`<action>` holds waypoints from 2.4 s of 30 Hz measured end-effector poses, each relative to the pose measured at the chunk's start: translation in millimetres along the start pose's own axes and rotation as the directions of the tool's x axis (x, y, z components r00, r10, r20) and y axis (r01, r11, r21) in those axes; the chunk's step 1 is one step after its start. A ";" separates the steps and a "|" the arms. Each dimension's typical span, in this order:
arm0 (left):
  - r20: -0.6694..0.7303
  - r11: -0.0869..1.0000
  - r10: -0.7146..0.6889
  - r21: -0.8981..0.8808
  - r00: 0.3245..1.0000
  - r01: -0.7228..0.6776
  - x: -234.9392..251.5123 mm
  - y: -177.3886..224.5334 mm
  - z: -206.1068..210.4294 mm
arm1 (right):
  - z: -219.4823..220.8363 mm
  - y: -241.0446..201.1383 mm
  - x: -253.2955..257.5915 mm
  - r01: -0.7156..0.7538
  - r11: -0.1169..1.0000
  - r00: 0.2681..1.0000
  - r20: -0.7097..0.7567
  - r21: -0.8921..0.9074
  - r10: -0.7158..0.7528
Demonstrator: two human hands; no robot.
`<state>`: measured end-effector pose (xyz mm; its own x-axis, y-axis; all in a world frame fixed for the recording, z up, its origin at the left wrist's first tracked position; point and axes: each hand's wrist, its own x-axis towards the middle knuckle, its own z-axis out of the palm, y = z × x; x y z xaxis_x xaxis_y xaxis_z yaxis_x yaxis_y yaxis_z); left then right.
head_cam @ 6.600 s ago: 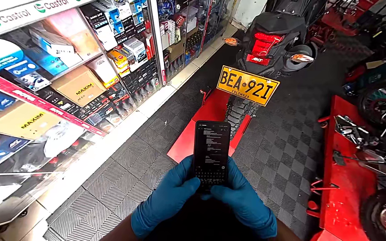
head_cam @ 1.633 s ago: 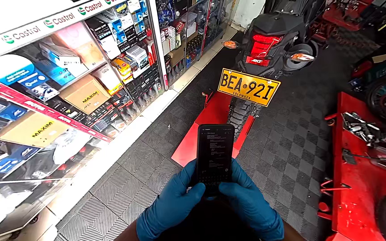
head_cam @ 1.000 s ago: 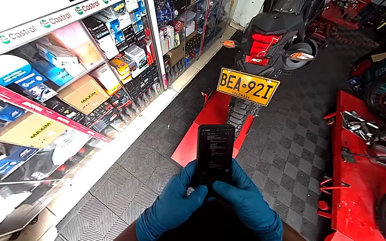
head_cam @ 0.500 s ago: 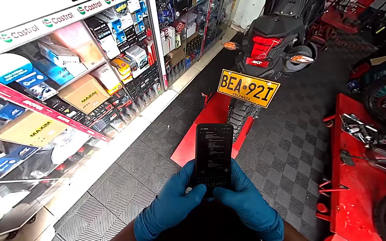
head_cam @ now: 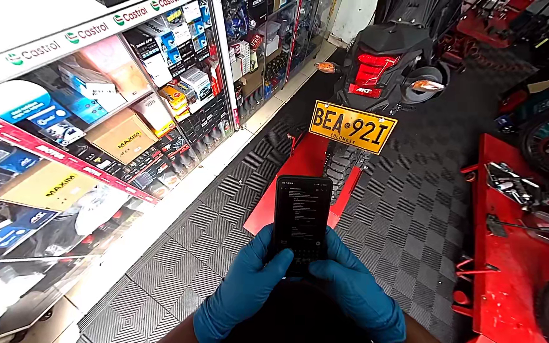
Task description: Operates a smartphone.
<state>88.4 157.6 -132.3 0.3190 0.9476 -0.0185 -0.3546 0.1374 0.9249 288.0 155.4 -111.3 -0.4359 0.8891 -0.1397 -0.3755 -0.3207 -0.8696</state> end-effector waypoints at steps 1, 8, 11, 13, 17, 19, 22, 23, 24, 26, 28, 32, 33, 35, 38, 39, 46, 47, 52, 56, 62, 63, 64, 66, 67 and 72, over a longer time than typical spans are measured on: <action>0.006 1.000 0.004 -0.001 1.000 -0.004 0.0 0.1 -0.4 | -0.9 0.6 -0.1 0.000 1.000 1.000 -0.005 0.003 0.000; 0.060 1.000 0.031 0.001 0.998 -0.031 -0.9 -1.9 -3.3 | -4.6 3.0 -0.3 0.022 1.000 1.000 -0.004 0.010 -0.022; 0.054 1.000 0.029 0.010 0.998 -0.030 -1.5 -3.0 -2.9 | -4.7 3.1 -0.4 0.006 1.000 1.000 -0.015 0.010 -0.006; 0.053 0.999 0.032 0.008 0.998 -0.033 -2.4 -4.1 -3.4 | -4.7 3.1 -0.9 0.000 1.000 1.000 -0.013 0.009 0.000; 0.050 0.999 0.035 0.013 0.998 -0.035 -3.8 -3.6 -2.4 | -7.0 4.1 -2.6 0.021 0.999 0.998 0.056 0.035 -0.023; 0.043 0.999 0.030 0.017 0.999 -0.030 -4.6 -2.9 -1.6 | -4.7 3.3 -3.6 0.024 0.999 0.997 0.066 0.022 -0.026; 0.050 0.999 0.028 0.032 0.998 -0.029 -5.8 -3.5 -2.1 | -0.1 1.2 -4.3 -0.002 1.000 0.999 0.041 0.018 0.001; 0.057 0.999 0.029 0.042 0.998 -0.031 -6.3 -3.9 -2.5 | 1.1 0.9 -4.2 -0.010 1.000 0.999 0.031 0.018 0.009; 0.058 0.998 0.029 0.046 0.998 -0.031 -6.9 -4.4 -2.4 | 1.9 0.7 -4.4 -0.015 1.000 1.000 0.024 0.018 0.014; 0.067 0.999 0.028 0.033 0.997 -0.030 -7.4 -5.3 -2.2 | 1.9 1.5 -5.0 -0.020 1.000 1.000 0.012 0.012 0.020; 0.076 0.999 0.028 0.024 0.997 -0.029 -7.9 -6.5 -2.5 | 1.4 3.0 -5.6 -0.030 1.000 1.000 -0.004 0.003 0.030; 0.069 0.998 0.027 0.057 0.997 -0.031 -8.2 -9.6 -2.7 | -0.2 4.5 -7.7 -0.023 0.999 1.000 0.004 0.027 0.023; 0.071 0.998 0.029 0.061 0.997 -0.033 -8.3 -10.3 -2.9 | -0.5 4.8 -8.2 -0.017 0.999 1.000 0.007 0.028 0.017; 0.069 0.998 0.032 0.058 0.997 -0.036 -7.7 -11.3 -2.1 | -1.5 5.6 -9.0 -0.006 1.000 1.000 0.017 0.028 0.005; 0.049 0.999 0.021 0.038 0.999 -0.023 -6.3 -10.4 1.9 | -2.8 6.4 -9.1 0.000 0.999 1.000 0.023 0.040 -0.001; 0.040 0.999 0.018 0.030 0.999 -0.019 -5.8 -10.5 3.1 | -3.0 6.2 -8.9 -0.002 0.999 1.000 0.024 0.049 0.001; -0.041 1.000 0.010 0.006 0.999 -0.010 -3.8 -11.0 10.0 | -2.0 6.1 -8.4 -0.001 0.998 1.000 0.005 0.055 0.001; -0.034 1.000 0.014 0.011 0.999 -0.014 -4.4 -10.8 9.3 | -1.4 6.7 -8.3 0.002 0.999 1.000 -0.004 0.053 -0.002; -0.008 0.999 0.010 0.047 1.000 -0.010 -6.4 -10.7 6.3 | 2.5 6.0 -7.7 -0.019 1.000 0.998 -0.063 0.013 0.020; 0.028 0.999 0.017 0.043 0.999 -0.018 -7.0 -10.8 4.0 | 3.0 6.5 -6.9 -0.015 1.000 0.996 -0.089 0.009 0.016; 0.092 0.999 0.025 0.023 0.995 -0.028 -7.4 -11.4 -0.3 | -4.8 10.2 -9.8 0.028 0.997 0.999 -0.031 0.072 -0.026; 0.096 0.999 0.023 0.023 0.995 -0.025 -7.8 -11.3 -0.7 | -4.9 10.1 -9.7 0.024 0.997 0.999 -0.037 0.071 -0.021; 0.099 0.999 0.021 0.022 0.995 -0.023 -8.1 -11.4 -1.1 | -4.9 9.6 -9.7 0.022 0.997 0.999 -0.036 0.068 -0.020; 0.105 0.999 0.026 0.017 0.994 -0.028 -8.3 -11.9 -1.6 | -5.1 8.8 -9.8 0.027 0.997 0.999 -0.019 0.067 -0.026; 0.108 0.999 0.034 0.013 0.994 -0.035 -8.3 -11.7 -1.7 | -5.1 8.5 -10.0 0.028 0.997 1.000 -0.008 0.069 -0.027; 0.079 0.999 0.016 0.043 0.997 -0.019 -9.1 -7.4 -0.3 | -4.6 7.6 -10.3 0.015 0.997 1.000 0.007 0.080 -0.015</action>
<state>87.8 148.0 -139.1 0.3818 0.9239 0.0264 -0.3227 0.1065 0.9405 293.4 145.3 -118.6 -0.4356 0.8917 -0.1231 -0.4461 -0.3327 -0.8309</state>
